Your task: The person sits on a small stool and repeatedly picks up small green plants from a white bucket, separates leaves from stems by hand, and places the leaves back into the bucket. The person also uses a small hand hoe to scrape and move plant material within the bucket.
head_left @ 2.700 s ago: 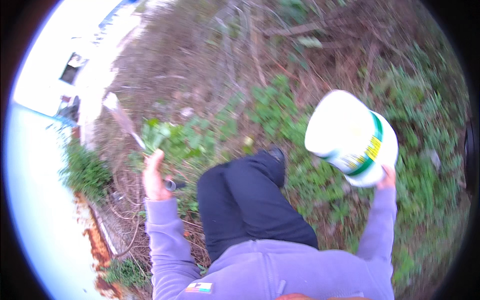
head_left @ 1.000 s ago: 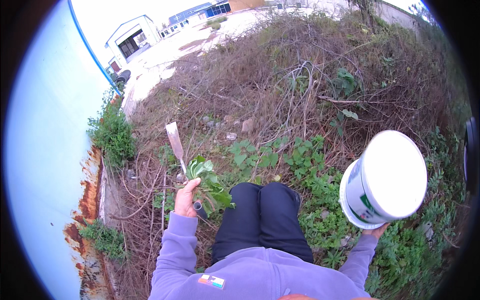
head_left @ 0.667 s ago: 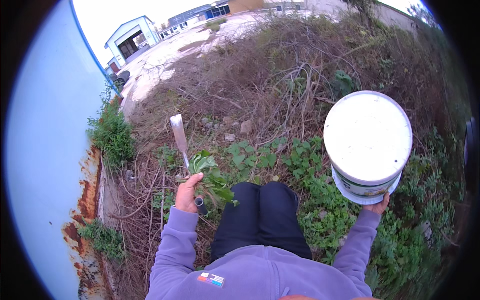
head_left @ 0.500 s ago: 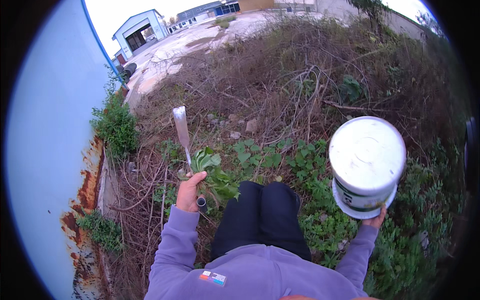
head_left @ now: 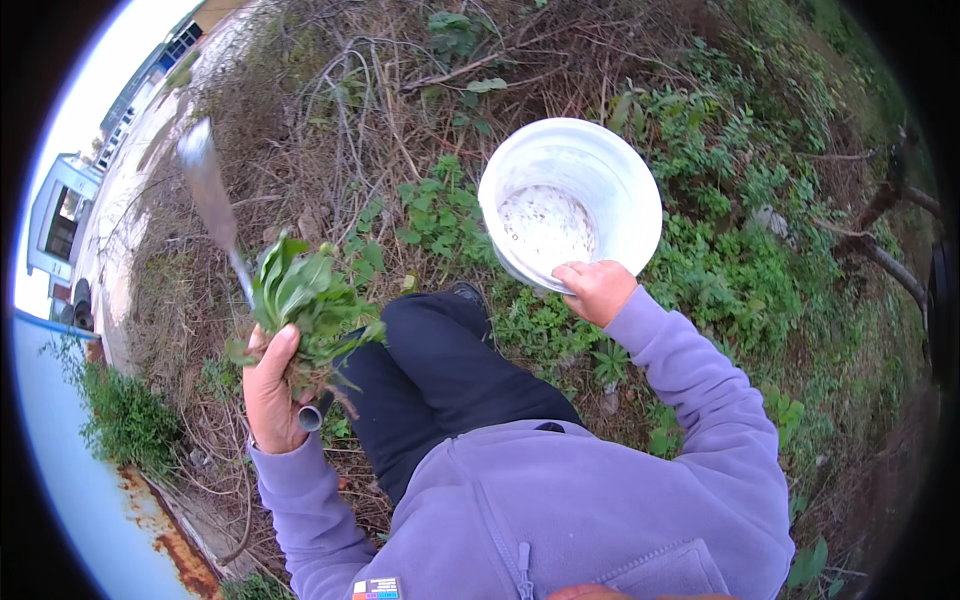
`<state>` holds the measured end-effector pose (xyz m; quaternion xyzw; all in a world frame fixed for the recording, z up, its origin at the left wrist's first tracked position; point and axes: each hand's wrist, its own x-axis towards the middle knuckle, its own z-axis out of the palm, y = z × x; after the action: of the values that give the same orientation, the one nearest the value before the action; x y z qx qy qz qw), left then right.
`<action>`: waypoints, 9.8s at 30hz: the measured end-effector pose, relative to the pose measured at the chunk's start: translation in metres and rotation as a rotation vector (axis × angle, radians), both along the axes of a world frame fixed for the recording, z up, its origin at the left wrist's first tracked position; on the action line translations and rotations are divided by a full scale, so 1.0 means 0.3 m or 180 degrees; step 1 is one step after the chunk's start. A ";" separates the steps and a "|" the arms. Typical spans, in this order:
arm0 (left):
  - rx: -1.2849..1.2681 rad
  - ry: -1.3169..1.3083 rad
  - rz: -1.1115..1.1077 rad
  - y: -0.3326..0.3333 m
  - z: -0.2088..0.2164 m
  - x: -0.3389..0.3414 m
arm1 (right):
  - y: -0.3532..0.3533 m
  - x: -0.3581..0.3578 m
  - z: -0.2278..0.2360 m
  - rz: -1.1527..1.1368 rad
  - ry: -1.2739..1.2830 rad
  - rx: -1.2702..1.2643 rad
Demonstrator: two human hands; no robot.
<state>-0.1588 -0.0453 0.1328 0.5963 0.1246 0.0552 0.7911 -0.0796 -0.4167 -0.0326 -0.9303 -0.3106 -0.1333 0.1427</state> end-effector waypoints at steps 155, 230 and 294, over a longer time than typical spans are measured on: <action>-0.0302 0.1047 -0.3422 -0.640 -0.374 0.256 | -0.158 -0.723 0.233 -0.2152 -0.0519 0.1963; -0.1038 0.0251 -0.3049 -0.745 -0.326 0.449 | -0.281 -0.600 0.000 -0.2952 0.2190 0.5920; 0.2115 0.3556 -0.3160 0.151 -1.373 -0.270 | -0.265 1.513 -0.324 -0.1466 0.3871 0.3717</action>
<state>-0.2398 -0.0001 -0.2792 0.7249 0.1990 -0.5729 0.3266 0.3742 -0.4963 -0.1299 -0.6579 0.1331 0.2229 0.7069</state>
